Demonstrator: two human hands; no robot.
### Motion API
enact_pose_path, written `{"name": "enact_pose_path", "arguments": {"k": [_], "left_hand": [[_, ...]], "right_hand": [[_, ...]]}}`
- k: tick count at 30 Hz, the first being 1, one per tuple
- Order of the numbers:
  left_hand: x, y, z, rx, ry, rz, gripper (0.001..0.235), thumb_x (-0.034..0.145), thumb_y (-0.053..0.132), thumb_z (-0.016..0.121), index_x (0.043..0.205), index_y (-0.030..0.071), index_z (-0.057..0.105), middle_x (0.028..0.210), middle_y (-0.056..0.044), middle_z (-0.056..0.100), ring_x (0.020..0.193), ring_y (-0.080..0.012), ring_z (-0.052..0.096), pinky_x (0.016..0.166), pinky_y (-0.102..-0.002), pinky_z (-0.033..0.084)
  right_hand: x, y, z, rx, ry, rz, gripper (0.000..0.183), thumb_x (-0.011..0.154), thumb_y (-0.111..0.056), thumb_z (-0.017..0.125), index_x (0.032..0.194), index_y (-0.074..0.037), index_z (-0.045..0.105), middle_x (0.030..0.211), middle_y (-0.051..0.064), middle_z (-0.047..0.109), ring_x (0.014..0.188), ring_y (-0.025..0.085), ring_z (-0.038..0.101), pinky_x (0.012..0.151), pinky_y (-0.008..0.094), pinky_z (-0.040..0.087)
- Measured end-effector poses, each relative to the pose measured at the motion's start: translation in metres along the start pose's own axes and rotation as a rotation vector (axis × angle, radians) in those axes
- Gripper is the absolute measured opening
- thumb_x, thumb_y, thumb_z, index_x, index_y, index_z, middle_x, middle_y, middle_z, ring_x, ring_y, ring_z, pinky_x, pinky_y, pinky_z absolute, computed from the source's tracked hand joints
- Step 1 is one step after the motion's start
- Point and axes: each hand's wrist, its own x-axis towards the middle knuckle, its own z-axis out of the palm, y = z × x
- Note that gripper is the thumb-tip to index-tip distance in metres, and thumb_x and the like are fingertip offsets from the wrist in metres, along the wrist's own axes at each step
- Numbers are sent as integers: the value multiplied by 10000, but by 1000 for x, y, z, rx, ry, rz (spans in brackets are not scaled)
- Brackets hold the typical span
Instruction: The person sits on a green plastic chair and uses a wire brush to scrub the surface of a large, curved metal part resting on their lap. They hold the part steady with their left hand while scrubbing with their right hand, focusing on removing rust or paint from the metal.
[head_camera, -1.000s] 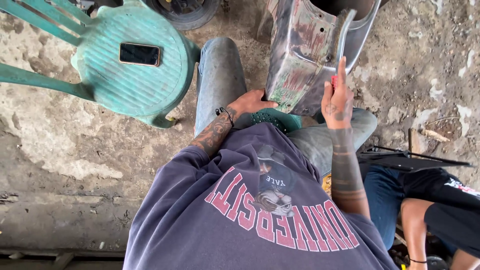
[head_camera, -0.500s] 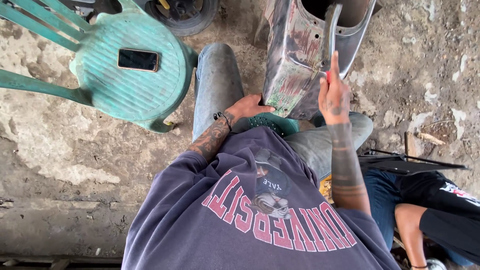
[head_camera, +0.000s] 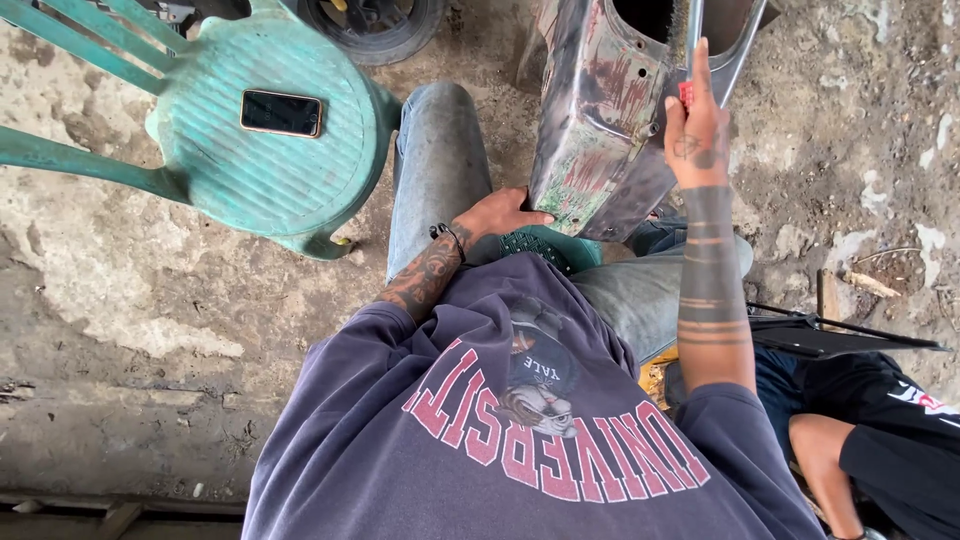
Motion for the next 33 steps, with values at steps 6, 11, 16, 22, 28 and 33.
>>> {"name": "enact_pose_path", "arguments": {"k": [6, 11, 16, 22, 28, 33], "left_hand": [[12, -24, 5, -35, -19, 145, 666, 996, 755, 591, 920, 94, 555, 629, -34, 439, 485, -140, 340, 495, -421, 318], [-2, -6, -1, -72, -5, 156, 626, 1004, 707, 629, 861, 110, 509, 601, -31, 365, 481, -150, 283, 501, -437, 288], [-16, 14, -12, -69, -14, 135, 656, 976, 749, 631, 873, 110, 518, 605, 1, 365, 487, -122, 280, 487, -403, 288], [6, -20, 0, -65, -20, 110, 618, 989, 725, 635, 834, 145, 489, 583, 10, 333, 485, -113, 243, 495, -380, 286], [-13, 6, -11, -28, 14, 66, 616, 990, 720, 633, 787, 165, 461, 557, 14, 324, 464, -108, 256, 476, -355, 284], [-16, 16, -11, -24, 0, 82, 652, 963, 751, 659, 782, 151, 477, 560, 2, 345, 485, -128, 302, 488, -368, 286]], "right_hand": [[-105, -21, -13, 66, -17, 67, 591, 1162, -86, 497, 1685, -185, 241, 906, 239, 691, 681, 293, 658, 713, 404, 557], [-136, 23, -38, -49, 14, 178, 621, 1122, -179, 593, 1673, -209, 308, 784, 338, 670, 768, 509, 686, 689, 607, 522], [-130, 28, -47, 269, 83, 334, 539, 1112, -120, 540, 1622, -195, 382, 729, 188, 641, 515, 259, 629, 416, 343, 556], [-141, 49, -41, 405, 19, 257, 584, 1063, -85, 574, 1608, -226, 420, 717, 233, 605, 524, 297, 623, 367, 377, 542], [-180, 111, -48, 784, 198, 443, 538, 1171, -149, 478, 1663, -179, 262, 733, 137, 542, 503, 193, 556, 380, 306, 534], [-221, 82, -50, 1275, 169, 413, 375, 1097, -346, 438, 1428, -191, 520, 675, 145, 517, 372, 177, 494, 294, 290, 440]]}}
